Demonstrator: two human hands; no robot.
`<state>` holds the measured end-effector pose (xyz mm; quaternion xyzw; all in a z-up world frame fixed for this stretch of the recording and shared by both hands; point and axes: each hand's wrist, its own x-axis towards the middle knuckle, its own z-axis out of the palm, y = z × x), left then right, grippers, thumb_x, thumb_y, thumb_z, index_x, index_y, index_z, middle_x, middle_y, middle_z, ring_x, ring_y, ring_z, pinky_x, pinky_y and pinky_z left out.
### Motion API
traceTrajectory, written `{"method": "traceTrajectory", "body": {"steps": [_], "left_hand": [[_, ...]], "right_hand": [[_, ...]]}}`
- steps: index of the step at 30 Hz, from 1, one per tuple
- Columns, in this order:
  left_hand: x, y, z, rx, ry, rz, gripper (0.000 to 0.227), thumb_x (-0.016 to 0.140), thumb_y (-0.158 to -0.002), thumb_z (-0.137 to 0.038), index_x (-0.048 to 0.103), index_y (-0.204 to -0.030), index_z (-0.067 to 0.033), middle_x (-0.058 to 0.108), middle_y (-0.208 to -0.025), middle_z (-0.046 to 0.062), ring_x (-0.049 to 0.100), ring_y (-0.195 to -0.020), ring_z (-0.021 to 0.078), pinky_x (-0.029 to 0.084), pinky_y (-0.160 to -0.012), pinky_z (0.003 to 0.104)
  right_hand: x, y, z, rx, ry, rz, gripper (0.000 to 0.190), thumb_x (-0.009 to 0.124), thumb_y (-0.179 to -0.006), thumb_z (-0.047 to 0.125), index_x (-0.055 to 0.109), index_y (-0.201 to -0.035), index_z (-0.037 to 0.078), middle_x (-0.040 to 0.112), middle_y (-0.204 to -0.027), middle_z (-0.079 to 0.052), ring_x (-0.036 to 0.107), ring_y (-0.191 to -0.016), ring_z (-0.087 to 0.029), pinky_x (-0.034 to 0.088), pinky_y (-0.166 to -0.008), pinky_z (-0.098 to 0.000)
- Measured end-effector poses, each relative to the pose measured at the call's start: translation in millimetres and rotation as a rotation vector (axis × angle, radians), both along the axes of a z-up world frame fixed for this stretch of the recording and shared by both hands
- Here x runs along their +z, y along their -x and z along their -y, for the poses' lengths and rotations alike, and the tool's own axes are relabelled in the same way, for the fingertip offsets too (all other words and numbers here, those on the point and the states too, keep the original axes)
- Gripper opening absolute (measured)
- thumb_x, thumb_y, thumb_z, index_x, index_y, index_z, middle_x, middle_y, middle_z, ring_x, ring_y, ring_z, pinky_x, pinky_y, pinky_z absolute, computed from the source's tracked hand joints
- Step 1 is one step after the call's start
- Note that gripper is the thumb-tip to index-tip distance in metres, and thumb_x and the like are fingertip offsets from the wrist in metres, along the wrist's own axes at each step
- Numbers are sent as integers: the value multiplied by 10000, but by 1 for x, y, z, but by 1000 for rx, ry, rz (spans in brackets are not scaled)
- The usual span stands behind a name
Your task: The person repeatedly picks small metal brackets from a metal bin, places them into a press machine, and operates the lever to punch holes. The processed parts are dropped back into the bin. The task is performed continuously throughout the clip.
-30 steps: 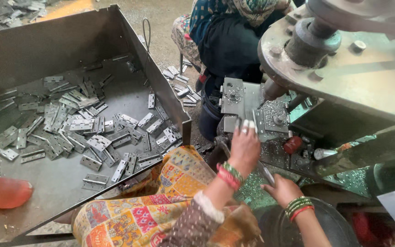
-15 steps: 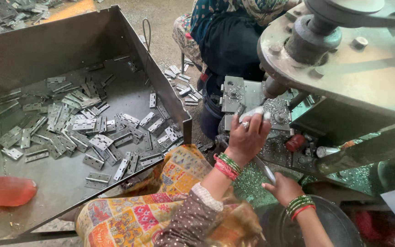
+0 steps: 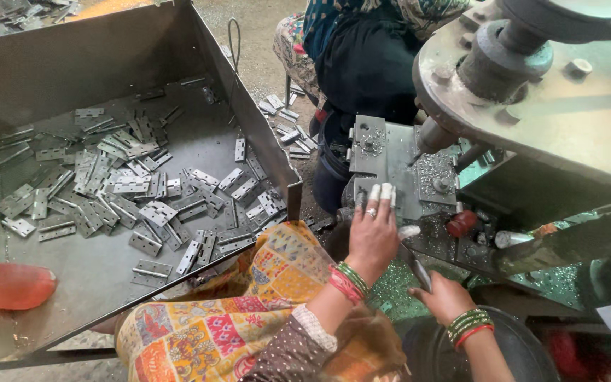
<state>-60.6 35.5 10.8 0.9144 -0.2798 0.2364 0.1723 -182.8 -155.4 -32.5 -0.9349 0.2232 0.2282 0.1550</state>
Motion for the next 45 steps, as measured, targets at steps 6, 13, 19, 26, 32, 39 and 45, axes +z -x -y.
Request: {"method": "traceTrajectory", "body": {"steps": [6, 13, 19, 26, 32, 39, 45], "left_hand": [[-9, -26, 30, -20, -37, -46, 495, 542, -952, -264, 605, -1347, 29, 493, -1538, 150, 425, -1468, 290, 302, -1222, 570], [-7, -74, 61, 11, -160, -232, 522, 522, -928, -286, 594, -1357, 3, 480, -1497, 181, 405, -1426, 322, 327, -1145, 543], [-10, -71, 62, 25, -32, -174, 495, 524, -979, -350, 645, -1296, 9, 530, -1477, 164, 446, -1426, 312, 366, -1150, 527], [-7, -73, 56, 16, -71, -168, 351, 556, -951, -235, 721, -1183, -29, 583, -1413, 168, 485, -1403, 320, 377, -1160, 522], [-10, -87, 61, 31, 10, -90, 317, 567, -912, -211, 743, -1095, -21, 604, -1386, 180, 522, -1359, 326, 398, -1116, 518], [-12, -62, 47, 24, -31, -46, 400, 561, -922, -200, 706, -1227, 15, 589, -1412, 170, 518, -1368, 312, 414, -1111, 504], [0, -61, 42, -2, -45, -126, 373, 579, -892, -183, 705, -1192, 0, 556, -1428, 189, 484, -1386, 327, 383, -1124, 533]], "right_hand": [[1, 2, -3, 12, 12, 32, 546, 718, -813, 552, 650, -1037, 59, 757, -903, -194, 739, -898, -392, 559, -834, -485], [-28, 9, 15, 64, 54, 69, 555, 718, -820, 557, 630, -1020, 47, 746, -878, -224, 733, -876, -409, 565, -801, -494], [-111, 45, -2, -14, 37, 278, 495, 656, -871, 506, 586, -1049, 49, 733, -849, -242, 722, -798, -450, 573, -707, -536], [-72, 12, 29, 37, 64, 66, 544, 718, -824, 549, 621, -1014, 48, 741, -832, -245, 743, -829, -415, 585, -768, -499], [-66, 31, 8, -16, -9, 226, 520, 721, -802, 557, 671, -968, 67, 740, -836, -219, 742, -822, -399, 574, -763, -490], [-70, 23, 16, 8, -54, 197, 510, 730, -797, 531, 657, -932, 45, 741, -825, -215, 742, -792, -386, 576, -740, -475], [-80, 28, 18, -15, 19, 128, 501, 721, -840, 542, 651, -980, 66, 747, -758, -185, 754, -738, -358, 579, -710, -475]]}}
